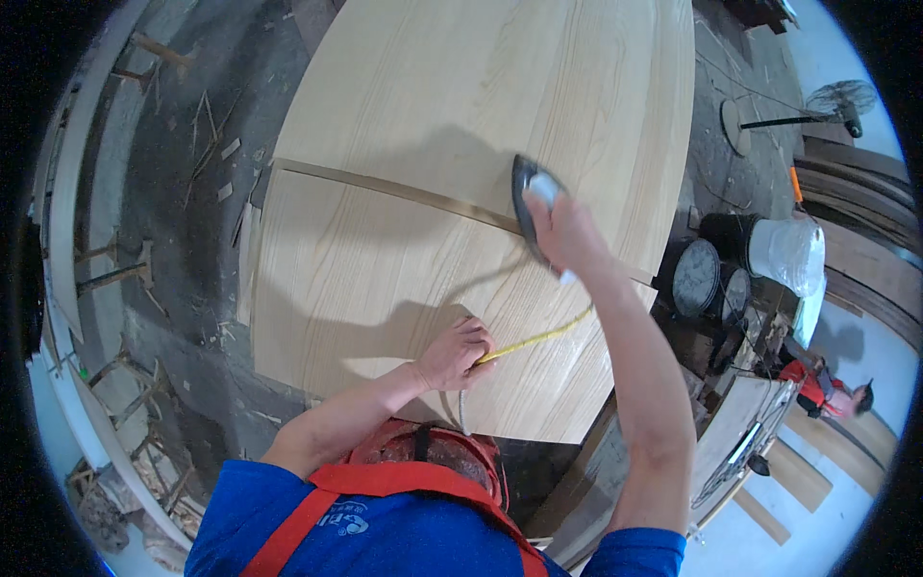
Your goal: Ironing wooden panels to bond surfaces or apply finish in a furniture manufacturing setting.
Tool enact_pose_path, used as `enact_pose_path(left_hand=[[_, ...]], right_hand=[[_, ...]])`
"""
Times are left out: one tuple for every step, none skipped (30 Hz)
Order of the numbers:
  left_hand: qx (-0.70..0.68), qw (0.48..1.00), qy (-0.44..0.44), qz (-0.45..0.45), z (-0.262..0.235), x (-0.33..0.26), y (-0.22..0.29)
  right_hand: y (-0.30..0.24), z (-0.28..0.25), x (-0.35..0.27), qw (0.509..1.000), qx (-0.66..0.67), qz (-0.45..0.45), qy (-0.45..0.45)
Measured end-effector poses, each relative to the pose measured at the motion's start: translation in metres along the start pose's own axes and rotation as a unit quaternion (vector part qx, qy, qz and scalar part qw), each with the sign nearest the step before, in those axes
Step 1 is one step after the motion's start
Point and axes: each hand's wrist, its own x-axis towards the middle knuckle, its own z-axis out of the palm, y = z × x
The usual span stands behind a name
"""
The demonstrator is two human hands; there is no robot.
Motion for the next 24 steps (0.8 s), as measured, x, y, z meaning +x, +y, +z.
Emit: enact_pose_path(left_hand=[[0.004, 1.000, 0.005, -0.003, -0.001, -0.007, 0.001], [0.004, 1.000, 0.000, 0.009, 0.000, -0.010, 0.003], [0.008, 1.000, -0.003, 0.020, 0.001, -0.013, 0.004], [0.008, 1.000, -0.002, 0.021, 0.006, -0.015, 0.006], [-0.022, 0.999, -0.001, 0.026, 0.012, -0.019, 0.009], [-0.053, 0.998, -0.001, 0.031, 0.018, -0.024, 0.015], [-0.092, 0.995, -0.030, -0.014, 0.024, -0.030, 0.022], [-0.094, 0.995, -0.033, -0.012, 0.029, -0.029, 0.030], [-0.135, 0.984, -0.094, -0.063, 0.031, -0.029, 0.040], [-0.174, 0.966, -0.155, -0.113, 0.033, -0.028, 0.050], [-0.217, 0.933, -0.229, -0.176, 0.024, -0.021, 0.063], [-0.253, 0.918, -0.241, -0.188, 0.025, -0.023, 0.070], [-0.289, 0.901, -0.253, -0.199, 0.025, -0.027, 0.077], [-0.293, 0.889, -0.295, -0.194, 0.025, -0.024, 0.084], [-0.313, 0.872, -0.322, -0.196, 0.026, -0.025, 0.090], [-0.334, 0.851, -0.350, -0.205, 0.027, -0.024, 0.094], [-0.350, 0.830, -0.379, -0.214, 0.024, -0.023, 0.099], [-0.356, 0.831, -0.381, -0.193, 0.026, -0.025, 0.102], [-0.363, 0.832, -0.383, -0.172, 0.029, -0.028, 0.106], [-0.383, 0.836, -0.364, -0.150, 0.029, -0.027, 0.114], [-0.382, 0.835, -0.366, -0.150, 0.028, -0.025, 0.114], [-0.389, 0.824, -0.372, -0.178, 0.026, -0.021, 0.114], [-0.396, 0.811, -0.376, -0.208, 0.018, -0.016, 0.116], [-0.387, 0.820, -0.370, -0.204, 0.023, -0.019, 0.116]], right_hand=[[-0.012, -0.002, -0.016, 0.996, 0.042, 0.041, -0.070], [-0.003, 0.004, -0.033, 0.997, 0.037, 0.039, -0.056], [0.002, 0.013, -0.043, 0.998, 0.035, 0.035, -0.044], [0.009, 0.016, -0.051, 0.999, 0.021, -0.008, -0.031], [0.007, 0.015, -0.050, 0.999, 0.021, -0.008, -0.030], [0.006, 0.012, -0.050, 1.000, 0.013, -0.010, -0.017], [0.005, 0.011, -0.050, 1.000, 0.005, -0.013, -0.005], [0.009, 0.007, -0.041, 1.000, 0.008, 0.002, -0.004], [0.007, 0.002, -0.028, 1.000, 0.013, 0.017, -0.006], [0.005, -0.006, -0.019, 0.998, 0.039, 0.039, -0.009], [-0.003, -0.012, -0.014, 0.998, 0.042, 0.043, -0.010], [-0.014, -0.018, -0.011, 0.996, 0.062, 0.056, -0.026], [-0.021, -0.019, -0.011, 0.993, 0.082, 0.068, -0.042], [-0.012, -0.009, -0.017, 0.998, 0.045, 0.046, -0.012], [0.000, 0.005, -0.029, 0.999, 0.039, 0.015, 0.013], [0.011, 0.018, -0.041, 0.999, 0.038, -0.014, 0.032], [0.008, 0.021, -0.052, 0.998, 0.057, 0.006, 0.001], [0.007, 0.024, -0.057, 0.998, 0.058, 0.002, -0.001], [0.006, 0.026, -0.060, 0.999, 0.047, -0.005, 0.001], [0.005, 0.023, -0.064, 0.999, 0.035, -0.008, 0.007], [0.004, 0.017, -0.060, 1.000, 0.027, 0.000, 0.004], [0.004, 0.009, -0.049, 1.000, 0.018, 0.007, 0.002], [0.000, 0.004, -0.037, 0.999, 0.026, 0.026, -0.003], [-0.003, 0.000, -0.039, 0.999, 0.027, 0.027, -0.004]])
